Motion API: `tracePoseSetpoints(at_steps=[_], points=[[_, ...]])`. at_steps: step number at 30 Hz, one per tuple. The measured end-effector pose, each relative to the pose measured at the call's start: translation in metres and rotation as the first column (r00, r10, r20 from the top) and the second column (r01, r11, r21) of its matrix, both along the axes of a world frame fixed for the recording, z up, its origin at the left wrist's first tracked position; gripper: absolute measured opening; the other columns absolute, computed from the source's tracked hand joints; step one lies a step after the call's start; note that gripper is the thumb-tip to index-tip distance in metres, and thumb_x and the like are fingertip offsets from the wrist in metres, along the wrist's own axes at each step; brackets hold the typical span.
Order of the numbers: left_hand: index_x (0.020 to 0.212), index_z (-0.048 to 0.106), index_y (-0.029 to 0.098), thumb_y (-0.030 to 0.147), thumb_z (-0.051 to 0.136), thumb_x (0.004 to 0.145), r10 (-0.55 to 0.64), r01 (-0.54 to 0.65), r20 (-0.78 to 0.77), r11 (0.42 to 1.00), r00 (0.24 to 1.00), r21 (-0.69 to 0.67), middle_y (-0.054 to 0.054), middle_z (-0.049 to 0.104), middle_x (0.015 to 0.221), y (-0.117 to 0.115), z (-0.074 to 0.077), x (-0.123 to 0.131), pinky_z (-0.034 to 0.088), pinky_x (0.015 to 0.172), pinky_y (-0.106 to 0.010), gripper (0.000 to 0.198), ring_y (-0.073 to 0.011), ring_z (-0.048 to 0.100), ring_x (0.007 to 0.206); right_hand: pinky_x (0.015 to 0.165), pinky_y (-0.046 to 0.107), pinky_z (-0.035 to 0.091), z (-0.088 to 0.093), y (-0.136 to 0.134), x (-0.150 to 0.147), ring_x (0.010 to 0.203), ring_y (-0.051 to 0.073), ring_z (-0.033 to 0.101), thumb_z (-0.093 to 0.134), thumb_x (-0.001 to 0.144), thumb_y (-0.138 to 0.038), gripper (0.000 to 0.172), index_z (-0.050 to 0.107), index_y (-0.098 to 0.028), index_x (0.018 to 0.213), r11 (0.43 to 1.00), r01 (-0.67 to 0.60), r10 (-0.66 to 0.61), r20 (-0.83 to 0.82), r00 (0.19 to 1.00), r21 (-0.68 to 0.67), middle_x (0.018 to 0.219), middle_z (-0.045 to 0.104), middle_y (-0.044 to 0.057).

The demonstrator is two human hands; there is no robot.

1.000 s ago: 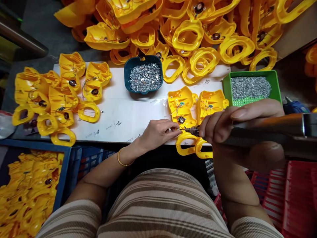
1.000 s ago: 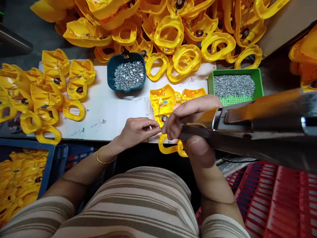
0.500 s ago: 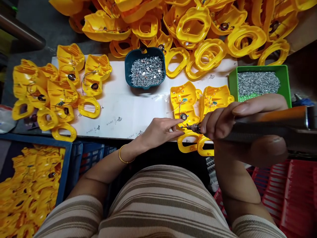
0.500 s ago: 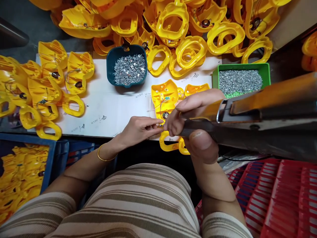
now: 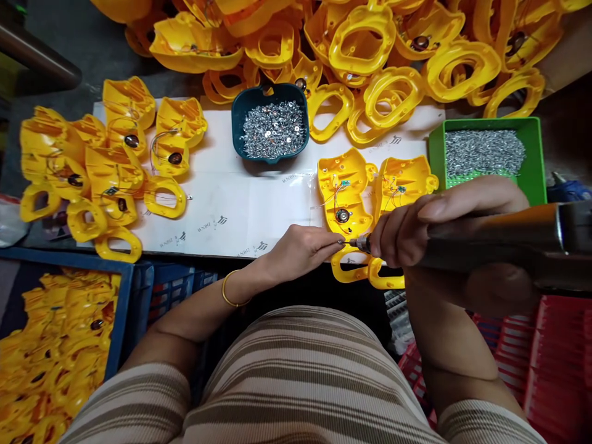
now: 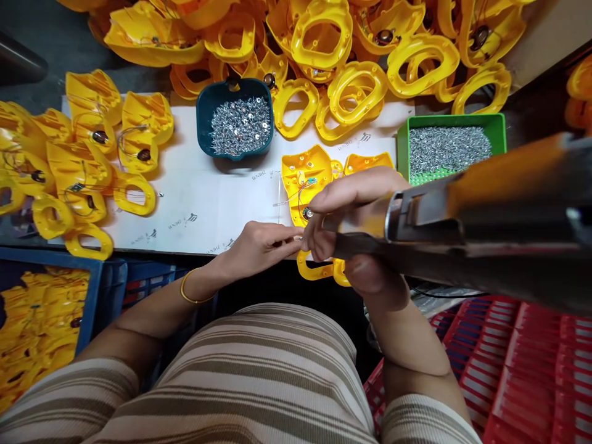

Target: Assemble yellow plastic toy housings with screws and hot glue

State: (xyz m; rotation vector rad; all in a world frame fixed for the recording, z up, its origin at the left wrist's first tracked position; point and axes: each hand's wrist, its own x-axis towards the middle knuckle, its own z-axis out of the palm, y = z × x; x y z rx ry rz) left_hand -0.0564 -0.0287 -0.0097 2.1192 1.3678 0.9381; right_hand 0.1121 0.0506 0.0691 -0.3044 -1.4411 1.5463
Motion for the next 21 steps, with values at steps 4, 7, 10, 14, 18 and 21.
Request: tracePoseSetpoints(at_steps=[4,7,10,14,18,21], points=[[0.101,0.072,0.019,0.037,0.065,0.092,0.193,-0.182,-0.054,0.970,0.980,0.162,-0.001,0.074,0.072,-0.009,-0.006,0.004,0.050,0.058,-0.024,0.022,-0.0118,0.064,0.059,0.039,0.031,0.051,0.006,0.007,0.003,0.038,0.015,0.055,0.074,0.075,-0.053,0.029,0.071,-0.028,0.089,0.990,0.130,-0.133,0.056,0.990,0.053,0.048,0.055,-0.004],[0.097,0.073,0.021,0.045,0.068,0.087,0.182,-0.122,-0.195,0.950,0.964,0.286,-0.005,0.077,0.091,-0.018,-0.012,0.011,0.052,0.072,-0.033,0.027,-0.0204,0.067,0.083,0.036,0.028,0.047,0.001,0.016,-0.002,0.035,0.014,0.053,0.075,0.071,-0.057,0.031,0.066,-0.029,0.080,0.981,0.172,-0.175,0.033,0.984,0.095,0.045,0.054,-0.007],[0.116,0.069,0.021,0.054,0.063,0.089,0.106,-0.004,-0.289,0.943,0.951,0.334,-0.007,0.070,0.123,-0.026,-0.017,0.021,0.046,0.094,-0.040,0.043,-0.0261,0.061,0.113,0.032,0.025,0.040,-0.011,0.021,-0.014,0.031,0.012,0.047,0.074,0.070,-0.056,0.030,0.061,-0.029,0.076,0.973,0.214,-0.211,-0.045,0.977,0.085,0.042,0.048,-0.009],[0.129,0.062,0.022,0.058,0.054,0.093,0.066,0.049,-0.357,0.952,0.932,0.303,-0.006,0.061,0.138,-0.029,-0.022,0.031,0.030,0.110,-0.043,0.052,-0.0262,0.050,0.130,0.029,0.026,0.037,-0.027,0.022,-0.026,0.029,0.013,0.045,0.069,0.074,-0.049,0.023,0.066,-0.030,0.086,0.969,0.213,-0.198,-0.128,0.972,0.126,0.042,0.047,-0.008],[0.133,0.059,0.025,0.062,0.057,0.089,0.047,0.062,-0.383,0.962,0.922,0.265,-0.007,0.056,0.143,-0.031,-0.029,0.032,0.018,0.116,-0.047,0.058,-0.0287,0.046,0.133,0.028,0.028,0.040,-0.037,0.024,-0.032,0.027,0.013,0.044,0.066,0.077,-0.045,0.022,0.069,-0.029,0.093,0.969,0.179,-0.149,-0.175,0.973,0.171,0.043,0.049,-0.007],[0.137,0.056,0.027,0.060,0.062,0.086,0.028,0.068,-0.397,0.972,0.917,0.225,-0.008,0.054,0.145,-0.031,-0.035,0.031,0.017,0.117,-0.049,0.061,-0.0302,0.043,0.136,0.029,0.027,0.041,-0.042,0.025,-0.035,0.028,0.012,0.044,0.068,0.076,-0.044,0.023,0.069,-0.028,0.093,0.970,0.181,-0.149,-0.188,0.971,0.165,0.044,0.048,-0.008]])
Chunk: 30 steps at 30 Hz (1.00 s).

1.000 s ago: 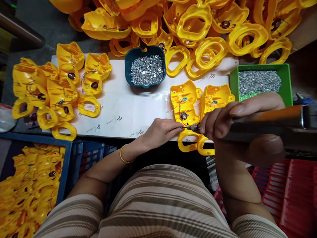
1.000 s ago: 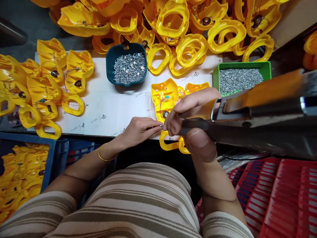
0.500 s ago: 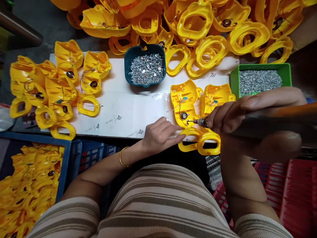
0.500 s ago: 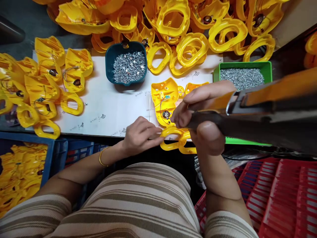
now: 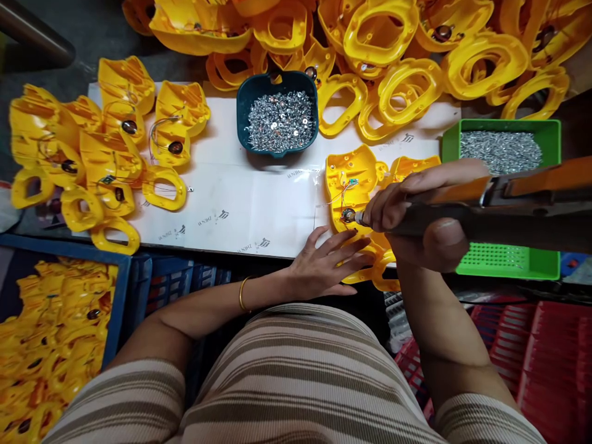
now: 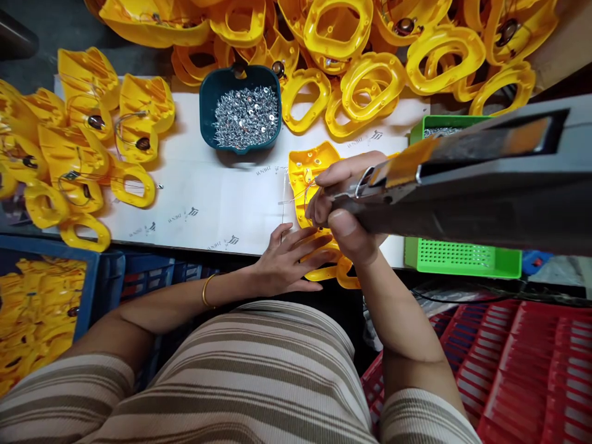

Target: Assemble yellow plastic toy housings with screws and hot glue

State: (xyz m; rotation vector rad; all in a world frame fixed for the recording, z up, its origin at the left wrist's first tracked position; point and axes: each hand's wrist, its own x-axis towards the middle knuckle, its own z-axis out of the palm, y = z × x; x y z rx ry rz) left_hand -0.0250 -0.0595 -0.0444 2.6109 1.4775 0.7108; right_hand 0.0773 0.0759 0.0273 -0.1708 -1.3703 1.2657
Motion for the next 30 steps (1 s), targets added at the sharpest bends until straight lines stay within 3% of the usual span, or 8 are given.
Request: tracePoseSetpoints(at_steps=[4,7,9,13,16,23,27,30], points=[[0.136,0.055,0.030,0.049,0.065,0.088,-0.022,0.022,0.017,1.000,1.000,-0.019,-0.004,0.054,0.145,0.001,-0.006,-0.001,0.025,0.115,-0.048,0.053,-0.0287,0.041,0.138,0.035,0.024,0.043,-0.002,-0.003,0.003,0.033,0.011,0.047,0.065,0.080,-0.049,0.025,0.064,-0.028,0.093,0.999,-0.017,0.020,0.089,0.996,-0.030,0.047,0.048,-0.009],[0.133,0.058,0.030,0.039,0.068,0.088,-0.091,0.093,0.051,0.995,0.994,-0.035,-0.003,0.058,0.140,0.004,-0.007,-0.002,0.031,0.114,-0.046,0.047,-0.0279,0.045,0.136,0.047,0.027,0.047,0.002,-0.005,0.008,0.040,0.011,0.050,0.063,0.076,-0.067,0.042,0.057,-0.028,0.090,0.992,0.011,0.030,0.325,0.945,-0.127,0.048,0.048,-0.009],[0.133,0.058,0.025,0.034,0.071,0.086,-0.142,0.146,0.085,0.988,0.986,-0.045,-0.004,0.061,0.137,0.006,-0.007,-0.003,0.035,0.114,-0.044,0.050,-0.0294,0.046,0.135,0.049,0.029,0.047,0.005,-0.005,0.009,0.042,0.011,0.050,0.062,0.072,-0.074,0.049,0.055,-0.027,0.088,0.988,0.007,0.055,0.393,0.918,-0.154,0.048,0.046,-0.009],[0.129,0.061,0.020,0.031,0.067,0.089,-0.197,0.205,0.138,0.977,0.971,-0.052,-0.007,0.061,0.136,0.010,-0.007,-0.004,0.042,0.112,-0.042,0.041,-0.0281,0.050,0.131,0.042,0.029,0.043,0.008,-0.002,0.006,0.041,0.013,0.048,0.066,0.075,-0.062,0.039,0.051,-0.026,0.076,0.985,-0.101,0.143,0.335,0.931,-0.138,0.048,0.045,-0.007],[0.126,0.062,0.019,0.027,0.061,0.092,-0.217,0.230,0.159,0.971,0.963,-0.071,-0.009,0.060,0.136,0.011,-0.007,-0.003,0.045,0.110,-0.043,0.035,-0.0272,0.051,0.129,0.041,0.028,0.042,0.006,-0.002,0.003,0.039,0.012,0.043,0.065,0.076,-0.063,0.043,0.047,-0.025,0.068,0.980,-0.156,0.192,0.367,0.910,-0.126,0.047,0.042,-0.007],[0.126,0.063,0.019,0.030,0.067,0.089,-0.260,0.287,0.178,0.947,0.949,-0.146,-0.011,0.059,0.138,0.014,-0.006,-0.010,0.044,0.111,-0.046,0.039,-0.0291,0.047,0.134,0.041,0.029,0.044,-0.002,0.001,0.000,0.039,0.011,0.042,0.069,0.074,-0.061,0.043,0.046,-0.026,0.070,0.954,-0.231,0.288,0.381,0.878,-0.190,0.047,0.044,-0.008],[0.128,0.063,0.019,0.038,0.063,0.092,-0.313,0.348,0.203,0.922,0.928,-0.170,-0.012,0.056,0.142,0.016,-0.001,-0.017,0.041,0.114,-0.046,0.041,-0.0280,0.044,0.138,0.043,0.029,0.046,0.001,0.006,0.002,0.039,0.011,0.046,0.069,0.074,-0.061,0.039,0.055,-0.026,0.084,0.950,-0.259,0.307,0.388,0.869,-0.173,0.046,0.044,-0.009],[0.130,0.061,0.017,0.039,0.056,0.095,-0.320,0.351,0.184,0.920,0.929,-0.172,-0.012,0.056,0.143,0.016,0.003,-0.023,0.037,0.116,-0.045,0.041,-0.0266,0.043,0.139,0.050,0.030,0.053,0.013,0.005,0.005,0.044,0.012,0.055,0.068,0.075,-0.056,0.040,0.058,-0.026,0.099,0.947,-0.298,0.320,0.381,0.867,-0.116,0.050,0.052,-0.010]])
